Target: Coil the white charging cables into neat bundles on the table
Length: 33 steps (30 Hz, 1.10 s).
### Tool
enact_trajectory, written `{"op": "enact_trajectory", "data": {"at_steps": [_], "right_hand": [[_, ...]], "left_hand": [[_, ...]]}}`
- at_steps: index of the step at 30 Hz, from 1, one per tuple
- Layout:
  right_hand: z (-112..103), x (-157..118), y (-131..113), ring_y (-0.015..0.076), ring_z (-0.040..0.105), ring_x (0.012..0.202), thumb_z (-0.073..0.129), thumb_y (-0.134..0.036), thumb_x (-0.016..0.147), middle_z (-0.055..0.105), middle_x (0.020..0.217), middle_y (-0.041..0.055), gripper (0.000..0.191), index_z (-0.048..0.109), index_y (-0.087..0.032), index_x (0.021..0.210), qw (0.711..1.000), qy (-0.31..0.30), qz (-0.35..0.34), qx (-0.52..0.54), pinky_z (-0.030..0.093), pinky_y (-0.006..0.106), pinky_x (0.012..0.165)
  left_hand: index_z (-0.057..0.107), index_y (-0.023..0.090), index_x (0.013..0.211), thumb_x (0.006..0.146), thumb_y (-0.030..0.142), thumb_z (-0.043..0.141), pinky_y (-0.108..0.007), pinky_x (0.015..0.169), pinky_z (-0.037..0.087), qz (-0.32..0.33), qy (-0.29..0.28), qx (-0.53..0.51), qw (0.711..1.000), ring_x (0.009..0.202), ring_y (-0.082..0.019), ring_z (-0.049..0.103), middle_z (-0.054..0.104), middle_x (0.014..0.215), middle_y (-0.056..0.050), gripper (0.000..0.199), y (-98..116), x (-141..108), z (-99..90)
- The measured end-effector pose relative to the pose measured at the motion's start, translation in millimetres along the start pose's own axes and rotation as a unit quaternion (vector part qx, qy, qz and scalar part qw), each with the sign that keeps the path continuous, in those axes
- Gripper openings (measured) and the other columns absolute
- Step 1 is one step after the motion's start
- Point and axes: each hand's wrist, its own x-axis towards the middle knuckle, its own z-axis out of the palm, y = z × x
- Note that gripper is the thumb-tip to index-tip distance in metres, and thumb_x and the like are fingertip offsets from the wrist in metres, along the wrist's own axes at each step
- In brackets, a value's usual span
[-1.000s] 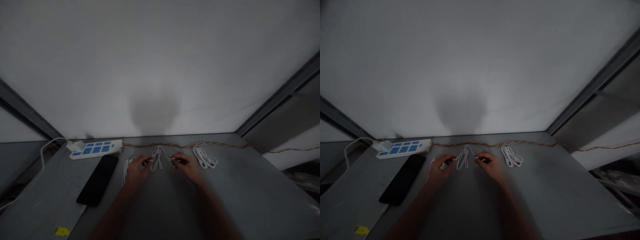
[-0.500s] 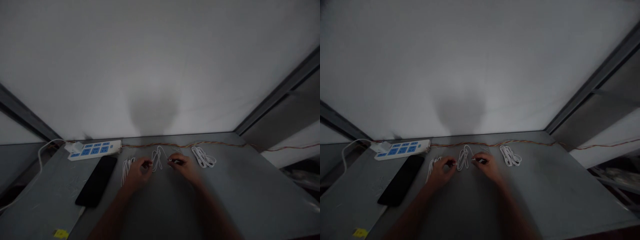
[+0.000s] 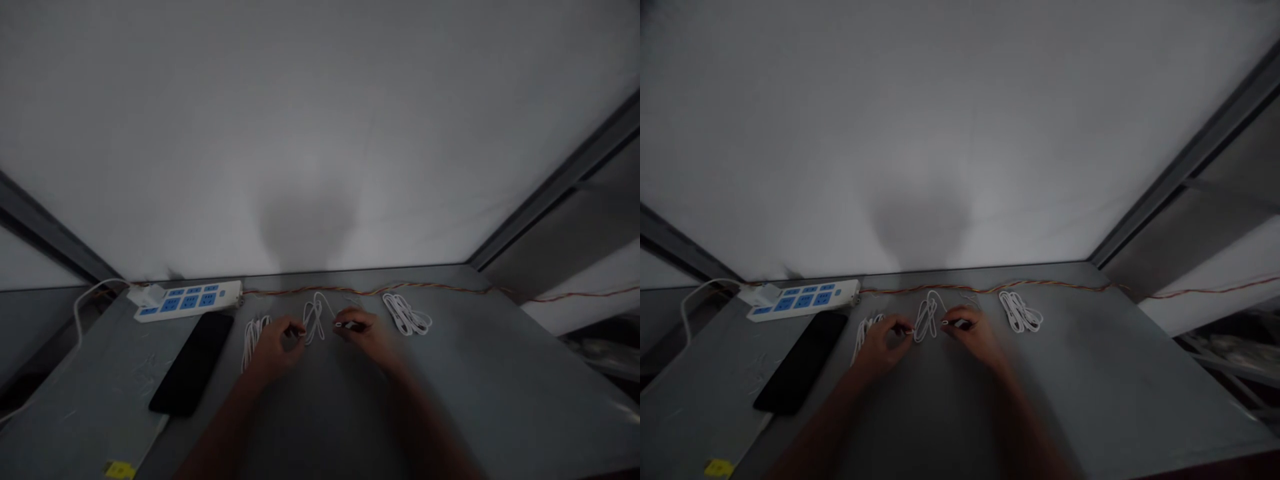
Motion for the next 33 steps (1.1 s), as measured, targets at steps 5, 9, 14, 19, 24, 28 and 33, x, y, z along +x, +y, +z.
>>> {"op": "enact_trajectory", "data": {"at_steps": [5,9,14,19,24,28,33], "right_hand": [[0.2,0.6,0.9,0.0167,0.063,0.074,0.075,-0.036,0.072,0.069,0.088,0.0036,0.014,0.073,-0.022,0.075,1.000,-0.007,0.000,-0.006,0.049,0.024,0.057],[-0.1,0.5,-3.7,0.0167,0.064,0.076,0.074,-0.034,0.073,0.069,0.088,0.0039,0.012,0.072,-0.022,0.073,1.000,-0.028,0.004,-0.007,0.049,0.024,0.060],[-0.3,-0.5,-6.9,0.0176,0.065,0.079,0.073,-0.031,0.072,0.069,0.089,0.0035,0.008,0.073,-0.023,0.075,0.999,-0.038,0.009,-0.013,0.050,0.025,0.062],[-0.2,-0.6,-4.4,0.0174,0.065,0.079,0.073,-0.032,0.073,0.070,0.089,0.0033,0.009,0.074,-0.023,0.076,0.999,-0.037,0.005,-0.008,0.050,0.024,0.061],[-0.7,0.2,-2.9,0.0172,0.065,0.079,0.073,-0.031,0.073,0.070,0.088,0.0030,0.008,0.073,-0.023,0.076,0.999,-0.038,0.001,-0.010,0.049,0.024,0.061],[-0.8,0.2,-1.3,0.0167,0.065,0.078,0.072,-0.029,0.073,0.069,0.087,0.0024,0.007,0.073,-0.023,0.075,0.999,-0.032,0.000,-0.010,0.049,0.024,0.062],[-0.8,0.2,1.1,0.0171,0.065,0.078,0.072,-0.031,0.075,0.070,0.087,0.0024,0.009,0.072,-0.023,0.075,0.999,-0.034,-0.001,-0.016,0.049,0.025,0.062]], "left_hand": [[0.063,0.022,0.085,0.074,0.017,0.057,-0.028,0.072,0.050,0.007,-0.008,-0.006,1.000,0.075,-0.016,0.063,0.070,0.082,-0.002,0.013,-0.8,-0.4,0.3],[0.062,0.022,0.083,0.072,0.014,0.057,-0.028,0.073,0.049,0.022,-0.016,-0.003,1.000,0.076,-0.017,0.064,0.070,0.082,-0.002,0.015,-0.9,-0.5,0.2],[0.061,0.022,0.082,0.072,0.013,0.056,-0.029,0.073,0.048,0.028,-0.016,-0.003,0.999,0.076,-0.017,0.064,0.070,0.082,-0.002,0.014,-0.9,-0.6,0.3],[0.062,0.022,0.082,0.072,0.015,0.056,-0.030,0.074,0.049,0.014,-0.025,-0.005,1.000,0.077,-0.018,0.064,0.070,0.083,-0.002,0.014,-1.2,-1.0,0.9],[0.061,0.022,0.083,0.075,0.015,0.056,-0.029,0.073,0.049,0.018,-0.021,0.002,1.000,0.075,-0.017,0.063,0.070,0.083,-0.002,0.012,1.0,-1.1,0.0],[0.060,0.022,0.084,0.075,0.015,0.056,-0.029,0.073,0.048,0.016,-0.015,0.002,1.000,0.077,-0.017,0.063,0.069,0.082,-0.002,0.011,1.3,-1.0,-0.6],[0.060,0.022,0.084,0.075,0.014,0.057,-0.029,0.074,0.048,0.019,-0.021,-0.005,1.000,0.077,-0.017,0.063,0.069,0.083,-0.002,0.012,0.3,-1.2,0.3]]}}
